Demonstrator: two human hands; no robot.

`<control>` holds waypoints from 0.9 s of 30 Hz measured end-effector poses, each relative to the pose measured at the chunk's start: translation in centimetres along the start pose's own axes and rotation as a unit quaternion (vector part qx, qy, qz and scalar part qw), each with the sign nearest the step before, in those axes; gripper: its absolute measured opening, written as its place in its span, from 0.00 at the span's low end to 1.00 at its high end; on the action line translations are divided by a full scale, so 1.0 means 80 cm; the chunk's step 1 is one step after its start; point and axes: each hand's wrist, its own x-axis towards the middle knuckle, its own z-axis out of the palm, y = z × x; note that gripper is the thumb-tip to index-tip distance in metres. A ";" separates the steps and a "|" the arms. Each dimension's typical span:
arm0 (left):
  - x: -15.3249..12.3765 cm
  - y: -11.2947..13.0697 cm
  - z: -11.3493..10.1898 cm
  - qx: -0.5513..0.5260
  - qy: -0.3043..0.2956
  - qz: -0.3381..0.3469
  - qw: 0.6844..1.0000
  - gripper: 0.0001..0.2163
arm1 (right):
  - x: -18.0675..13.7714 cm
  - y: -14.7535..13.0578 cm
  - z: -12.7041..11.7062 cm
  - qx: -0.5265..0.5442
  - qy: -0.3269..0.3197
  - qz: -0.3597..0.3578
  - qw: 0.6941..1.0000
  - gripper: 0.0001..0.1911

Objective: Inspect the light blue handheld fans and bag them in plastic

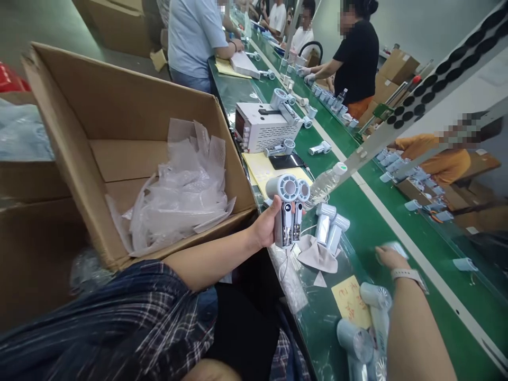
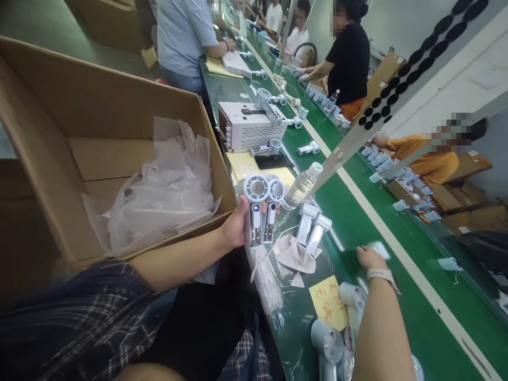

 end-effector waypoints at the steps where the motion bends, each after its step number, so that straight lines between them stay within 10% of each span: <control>1: -0.001 0.000 0.000 -0.003 -0.001 -0.002 1.000 0.30 | -0.001 -0.007 0.004 0.006 -0.017 -0.005 1.000 0.13; 8: -0.023 0.000 0.003 -0.010 -0.048 -0.053 0.997 0.30 | -0.074 -0.064 0.038 0.035 -0.121 -0.009 0.992 0.27; 12: -0.038 -0.005 0.014 -0.020 -0.068 -0.071 0.995 0.32 | -0.165 -0.098 0.038 0.171 -0.001 -0.071 0.983 0.26; 17: -0.044 -0.020 0.039 -0.008 -0.088 -0.059 0.994 0.37 | -0.239 -0.160 0.053 0.547 0.014 -0.132 0.826 0.24; 27: -0.062 -0.043 0.048 0.019 0.008 -0.037 0.999 0.39 | -0.252 -0.177 0.109 0.693 0.058 -0.125 0.708 0.20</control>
